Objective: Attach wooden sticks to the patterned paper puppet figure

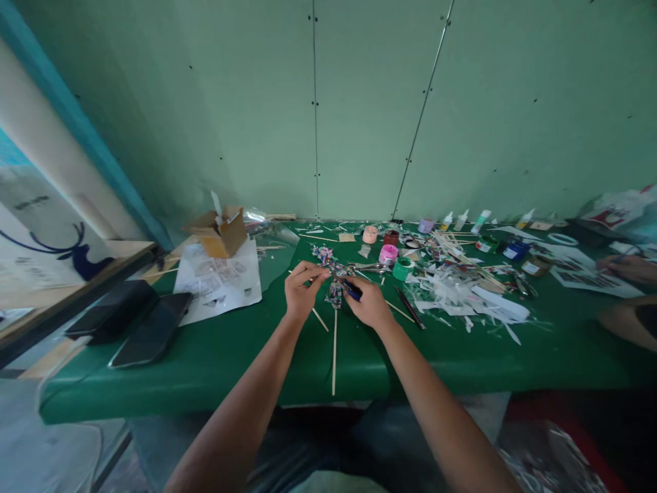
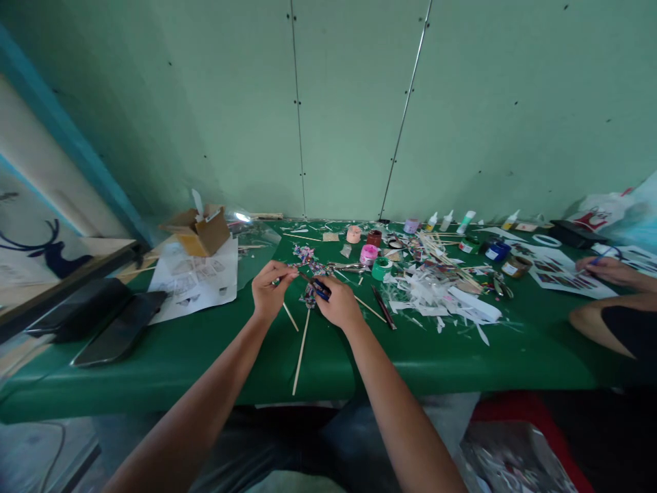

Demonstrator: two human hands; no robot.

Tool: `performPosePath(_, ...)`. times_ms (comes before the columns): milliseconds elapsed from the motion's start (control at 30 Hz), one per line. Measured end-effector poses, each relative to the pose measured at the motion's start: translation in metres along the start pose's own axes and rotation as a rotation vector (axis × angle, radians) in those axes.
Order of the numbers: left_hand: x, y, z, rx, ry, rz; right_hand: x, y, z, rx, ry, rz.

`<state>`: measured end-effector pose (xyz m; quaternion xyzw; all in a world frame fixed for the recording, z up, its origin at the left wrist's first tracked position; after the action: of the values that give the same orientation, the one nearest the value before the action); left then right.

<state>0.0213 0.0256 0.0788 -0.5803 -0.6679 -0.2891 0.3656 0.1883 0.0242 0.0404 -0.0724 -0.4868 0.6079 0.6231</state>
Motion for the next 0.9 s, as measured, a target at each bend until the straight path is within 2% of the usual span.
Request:
performPosePath(500,-0.001,0.001,0.000,0.006,0.012,0.006,-0.001,-0.003,0.001,0.013,0.001,-0.048)
performPosePath(633,-0.003,0.003,0.008,0.066,-0.051,0.024,-0.002,-0.005,-0.002,-0.007,0.013,-0.082)
performPosePath(767,-0.010,0.006,0.022,0.178,-0.174,0.093,-0.003,-0.010,-0.004,-0.059,0.004,-0.133)
performPosePath(833,-0.010,0.009,0.022,0.200,-0.161,0.142,-0.003,-0.012,-0.004,-0.100,-0.009,-0.143)
performPosePath(900,-0.008,0.012,0.016,0.213,-0.090,0.182,-0.003,-0.013,-0.005,-0.134,-0.015,-0.153)
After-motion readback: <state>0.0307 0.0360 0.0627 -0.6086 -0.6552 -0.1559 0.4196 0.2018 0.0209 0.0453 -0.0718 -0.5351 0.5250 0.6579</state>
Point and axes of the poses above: each hand's wrist, its own x-axis towards the middle knuckle, its own y-axis out of the palm, z = x × y, the point moved 8 cm from there along x, towards the middle knuckle, and after that the axes turned 8 degrees about -x, right-handed, at the moved point
